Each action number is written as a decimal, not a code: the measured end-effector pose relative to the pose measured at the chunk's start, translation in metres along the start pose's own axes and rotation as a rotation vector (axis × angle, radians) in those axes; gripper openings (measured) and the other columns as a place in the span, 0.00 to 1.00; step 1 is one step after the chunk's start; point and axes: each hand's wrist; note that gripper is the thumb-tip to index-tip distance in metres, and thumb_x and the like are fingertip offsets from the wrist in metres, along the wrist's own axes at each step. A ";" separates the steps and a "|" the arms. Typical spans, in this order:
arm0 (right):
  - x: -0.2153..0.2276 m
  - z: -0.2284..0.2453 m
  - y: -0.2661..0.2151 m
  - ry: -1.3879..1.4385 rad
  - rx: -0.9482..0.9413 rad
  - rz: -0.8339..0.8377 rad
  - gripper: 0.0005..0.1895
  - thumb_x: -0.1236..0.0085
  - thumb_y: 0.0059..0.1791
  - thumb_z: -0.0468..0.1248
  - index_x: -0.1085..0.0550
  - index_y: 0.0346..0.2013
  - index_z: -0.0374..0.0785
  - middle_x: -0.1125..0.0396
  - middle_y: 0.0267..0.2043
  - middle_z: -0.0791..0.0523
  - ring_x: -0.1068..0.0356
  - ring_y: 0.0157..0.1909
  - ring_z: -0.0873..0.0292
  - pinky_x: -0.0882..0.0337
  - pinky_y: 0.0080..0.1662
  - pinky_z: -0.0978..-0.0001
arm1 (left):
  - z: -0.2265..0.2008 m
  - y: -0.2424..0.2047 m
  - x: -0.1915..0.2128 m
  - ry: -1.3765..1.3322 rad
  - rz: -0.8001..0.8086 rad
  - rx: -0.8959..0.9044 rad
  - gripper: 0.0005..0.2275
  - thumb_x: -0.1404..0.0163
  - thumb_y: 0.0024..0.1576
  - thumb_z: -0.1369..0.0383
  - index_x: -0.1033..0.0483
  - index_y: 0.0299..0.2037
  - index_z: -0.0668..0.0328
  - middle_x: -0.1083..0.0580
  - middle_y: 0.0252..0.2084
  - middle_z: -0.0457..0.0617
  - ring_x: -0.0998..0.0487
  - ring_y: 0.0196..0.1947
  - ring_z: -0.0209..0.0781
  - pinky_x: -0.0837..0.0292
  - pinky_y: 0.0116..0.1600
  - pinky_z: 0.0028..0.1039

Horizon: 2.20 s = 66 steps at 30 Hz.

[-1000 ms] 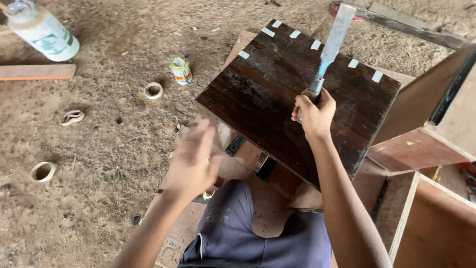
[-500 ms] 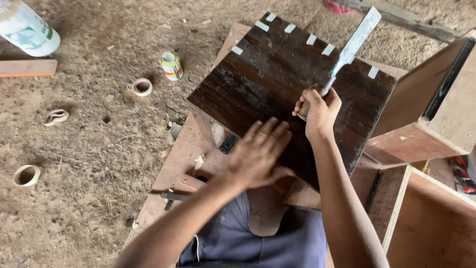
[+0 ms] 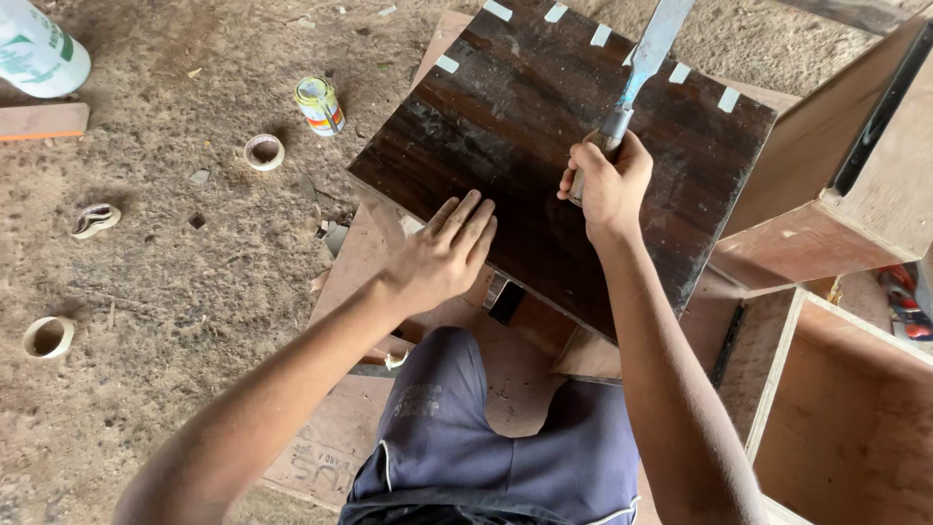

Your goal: The person peels strips of tape from a wooden panel and uses a chisel to scrape the edges of the board.

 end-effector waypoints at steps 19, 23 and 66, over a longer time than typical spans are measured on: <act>0.003 -0.001 0.001 0.041 0.003 0.009 0.04 0.48 0.46 0.27 0.34 0.31 0.35 0.33 0.27 0.54 0.32 0.21 0.61 0.29 0.23 0.67 | 0.065 -0.054 -0.010 -0.140 -0.085 -0.006 0.10 0.50 0.62 0.74 0.21 0.51 0.66 0.22 0.56 0.57 0.20 0.57 0.49 0.19 0.58 0.31; 0.003 0.000 -0.003 0.032 0.006 0.008 0.04 0.49 0.47 0.27 0.34 0.31 0.34 0.33 0.26 0.54 0.32 0.21 0.61 0.29 0.23 0.67 | 0.084 -0.057 0.027 -0.349 0.036 0.308 0.11 0.48 0.60 0.76 0.20 0.51 0.67 0.21 0.56 0.56 0.19 0.53 0.49 0.18 0.47 0.30; 0.212 -0.017 -0.356 -0.528 -0.345 -0.558 0.03 0.42 0.44 0.28 0.27 0.32 0.32 0.32 0.18 0.56 0.36 0.17 0.67 0.35 0.20 0.74 | -0.138 0.199 0.030 -0.562 0.467 -0.021 0.60 0.82 0.49 0.22 0.63 0.72 0.83 0.64 0.76 0.74 0.67 0.78 0.64 0.71 0.77 0.48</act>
Point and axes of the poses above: each hand's wrist, its own y-axis towards the middle knuckle, its own x-axis out of the back of the hand, z = x × y
